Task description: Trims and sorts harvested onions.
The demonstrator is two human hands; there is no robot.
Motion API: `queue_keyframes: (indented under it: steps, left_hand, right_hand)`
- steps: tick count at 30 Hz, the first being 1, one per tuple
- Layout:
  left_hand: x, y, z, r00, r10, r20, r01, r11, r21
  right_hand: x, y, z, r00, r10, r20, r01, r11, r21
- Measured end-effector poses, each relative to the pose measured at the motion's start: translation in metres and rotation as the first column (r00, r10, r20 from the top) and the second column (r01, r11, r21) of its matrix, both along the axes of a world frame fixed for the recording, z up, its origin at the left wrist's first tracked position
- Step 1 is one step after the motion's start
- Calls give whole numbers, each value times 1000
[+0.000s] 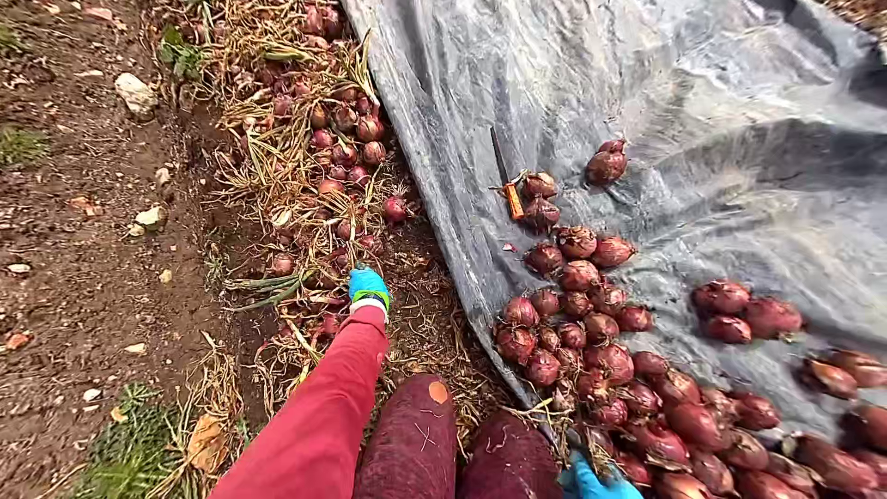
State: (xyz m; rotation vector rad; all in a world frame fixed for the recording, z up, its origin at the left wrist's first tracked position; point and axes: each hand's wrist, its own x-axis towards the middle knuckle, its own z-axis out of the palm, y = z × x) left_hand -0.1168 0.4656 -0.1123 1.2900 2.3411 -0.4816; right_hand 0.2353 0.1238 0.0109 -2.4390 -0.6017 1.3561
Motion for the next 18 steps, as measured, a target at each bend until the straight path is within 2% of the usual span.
queue_keyframes:
  steps: [2,5,7,9,11,14,16,18]
  left_hand:
    - [-10,12,16,996,-51,70,54,997,-49]
    - [-31,13,48,963,-234,131,258,941,-220]
    - [-41,4,62,926,-347,147,377,862,-338]
    - [-47,-9,76,869,-445,215,495,775,-394]
    - [-53,-26,93,799,-524,295,600,717,-354]
    - [-45,-64,140,759,-550,349,629,758,-172]
    - [-36,-95,177,734,-535,418,596,803,-19]
    - [-24,-126,208,681,-564,468,575,807,135]
  right_hand:
    - [-7,23,7,1000,5,-15,-5,999,-49]
    - [-17,40,8,996,32,-78,-37,997,-67]
    - [-24,45,9,987,14,-161,-13,1000,10]
    - [-34,50,12,960,-50,-275,84,990,112]
    - [-43,52,15,914,-117,-389,205,960,193]
    - [-60,57,7,861,-133,-491,257,947,194]
    - [-78,57,1,816,-41,-577,168,971,168]
    - [-95,55,4,736,171,-655,38,956,292]
